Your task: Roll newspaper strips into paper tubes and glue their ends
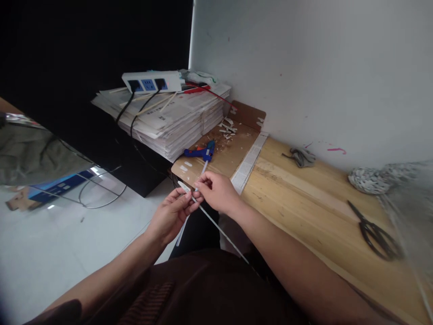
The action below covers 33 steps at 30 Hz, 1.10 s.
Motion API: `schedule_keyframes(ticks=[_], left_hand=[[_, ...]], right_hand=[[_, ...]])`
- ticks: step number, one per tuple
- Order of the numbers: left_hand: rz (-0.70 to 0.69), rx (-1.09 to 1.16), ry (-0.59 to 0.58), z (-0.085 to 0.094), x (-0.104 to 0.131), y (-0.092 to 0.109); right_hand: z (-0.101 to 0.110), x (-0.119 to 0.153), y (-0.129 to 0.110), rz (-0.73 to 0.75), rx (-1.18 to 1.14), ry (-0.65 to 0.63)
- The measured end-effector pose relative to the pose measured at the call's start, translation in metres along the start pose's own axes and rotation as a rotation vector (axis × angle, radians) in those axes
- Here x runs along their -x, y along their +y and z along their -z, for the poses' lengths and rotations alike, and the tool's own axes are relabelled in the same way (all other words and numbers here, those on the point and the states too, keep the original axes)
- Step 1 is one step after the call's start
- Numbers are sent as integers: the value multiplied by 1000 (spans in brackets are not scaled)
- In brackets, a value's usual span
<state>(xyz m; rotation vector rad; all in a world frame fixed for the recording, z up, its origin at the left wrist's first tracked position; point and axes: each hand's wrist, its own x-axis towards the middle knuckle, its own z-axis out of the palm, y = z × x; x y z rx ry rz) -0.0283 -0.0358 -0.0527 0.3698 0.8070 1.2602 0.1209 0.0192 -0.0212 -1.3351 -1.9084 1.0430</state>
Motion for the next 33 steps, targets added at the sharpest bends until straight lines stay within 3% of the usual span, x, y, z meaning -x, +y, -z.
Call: schedule_keyframes(ticks=[7,14,16,20,23,26,33], left_hand=[[-63,-7,53,14,-1,15],[-55,6,51,17,2,20],[-41,15,44,17,4,20],[-31,19,39,17,8,20],[-43,16,37,19,11,21],[-51,5,32,20,14,23],[-63,-5,-34,10,17,25]], right_hand=[[14,-35,16,-57,-21,10],[-2,-86,6,-60,219,-6],[-10,-104,2,-127,263,-53],[-20,-133,-10,-400,154,-161],[-17,-138,-18,-460,85,-171],[-6,-130,-19,-456,41,-93],[38,-85,-10,-265,-183,339]])
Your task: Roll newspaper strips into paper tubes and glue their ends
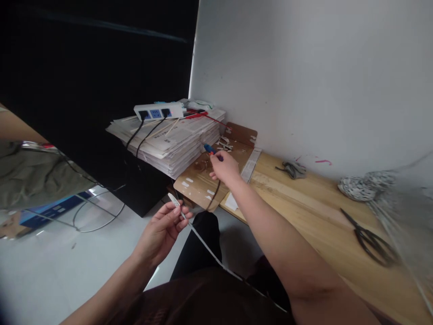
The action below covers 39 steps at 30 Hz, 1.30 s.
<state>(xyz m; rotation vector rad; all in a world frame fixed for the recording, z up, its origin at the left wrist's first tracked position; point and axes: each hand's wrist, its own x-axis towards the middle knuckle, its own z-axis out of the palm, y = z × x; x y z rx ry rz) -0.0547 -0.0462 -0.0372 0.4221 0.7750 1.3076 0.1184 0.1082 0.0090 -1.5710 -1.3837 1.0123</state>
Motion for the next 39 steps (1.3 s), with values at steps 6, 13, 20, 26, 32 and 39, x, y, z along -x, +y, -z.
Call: schedule_keyframes(ticks=[6,13,20,26,32,39], left_hand=[[-47,4,45,-17,-8,7],[-25,52,-10,-40,-14,5],[3,34,-80,-52,-15,1],[10,23,-94,-55,-14,2],[13,23,-96,-55,-13,5],[-15,40,-115,-49,-16,6]], right_hand=[[52,63,-1,272,-138,87],[84,122,12,-23,-578,-302],[92,143,21,-148,-857,-469],[89,144,20,-136,-903,-557],[79,149,15,31,-712,-546],[73,156,17,185,-312,-313]])
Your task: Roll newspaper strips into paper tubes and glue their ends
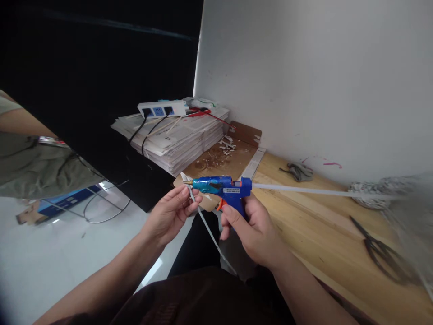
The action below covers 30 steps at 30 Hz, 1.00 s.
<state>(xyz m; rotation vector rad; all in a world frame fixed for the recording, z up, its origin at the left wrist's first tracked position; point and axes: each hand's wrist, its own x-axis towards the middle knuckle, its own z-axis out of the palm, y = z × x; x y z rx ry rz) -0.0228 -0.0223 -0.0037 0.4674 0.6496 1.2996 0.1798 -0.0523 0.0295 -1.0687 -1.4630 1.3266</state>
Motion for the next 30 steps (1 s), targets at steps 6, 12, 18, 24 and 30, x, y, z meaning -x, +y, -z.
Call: schedule_keyframes(ticks=[6,12,18,24,30], left_hand=[[15,19,11,2,-2,2],[24,25,0,3,-1,4],[44,59,-15,5,-3,4],[59,74,-64,7,-3,3],[82,69,-63,8,-3,2]], right_hand=[[2,-3,6,-7,117,-3],[2,-3,7,3,181,15],[2,-2,7,15,248,34],[0,1,1,-13,307,46],[1,2,0,-66,244,38]])
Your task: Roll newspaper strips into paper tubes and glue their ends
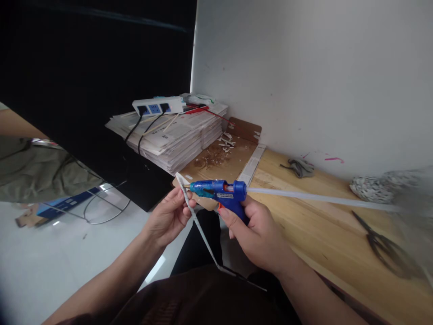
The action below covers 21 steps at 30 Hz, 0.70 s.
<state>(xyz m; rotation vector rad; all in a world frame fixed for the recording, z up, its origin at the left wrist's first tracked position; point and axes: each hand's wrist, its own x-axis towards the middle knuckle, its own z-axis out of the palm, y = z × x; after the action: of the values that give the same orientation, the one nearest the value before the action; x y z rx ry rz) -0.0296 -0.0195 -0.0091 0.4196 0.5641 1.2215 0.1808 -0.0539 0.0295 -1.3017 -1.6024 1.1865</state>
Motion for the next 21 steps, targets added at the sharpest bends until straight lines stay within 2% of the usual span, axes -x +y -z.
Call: schedule_keyframes(ticks=[5,14,21], left_hand=[[20,29,-32,-1,1,1],[39,17,-35,-3,4,3],[51,33,-42,-2,4,3]], right_hand=[[3,1,2,-29,-113,-81],[7,5,-1,-16,-46,-25],[3,6,-6,118,83,24]])
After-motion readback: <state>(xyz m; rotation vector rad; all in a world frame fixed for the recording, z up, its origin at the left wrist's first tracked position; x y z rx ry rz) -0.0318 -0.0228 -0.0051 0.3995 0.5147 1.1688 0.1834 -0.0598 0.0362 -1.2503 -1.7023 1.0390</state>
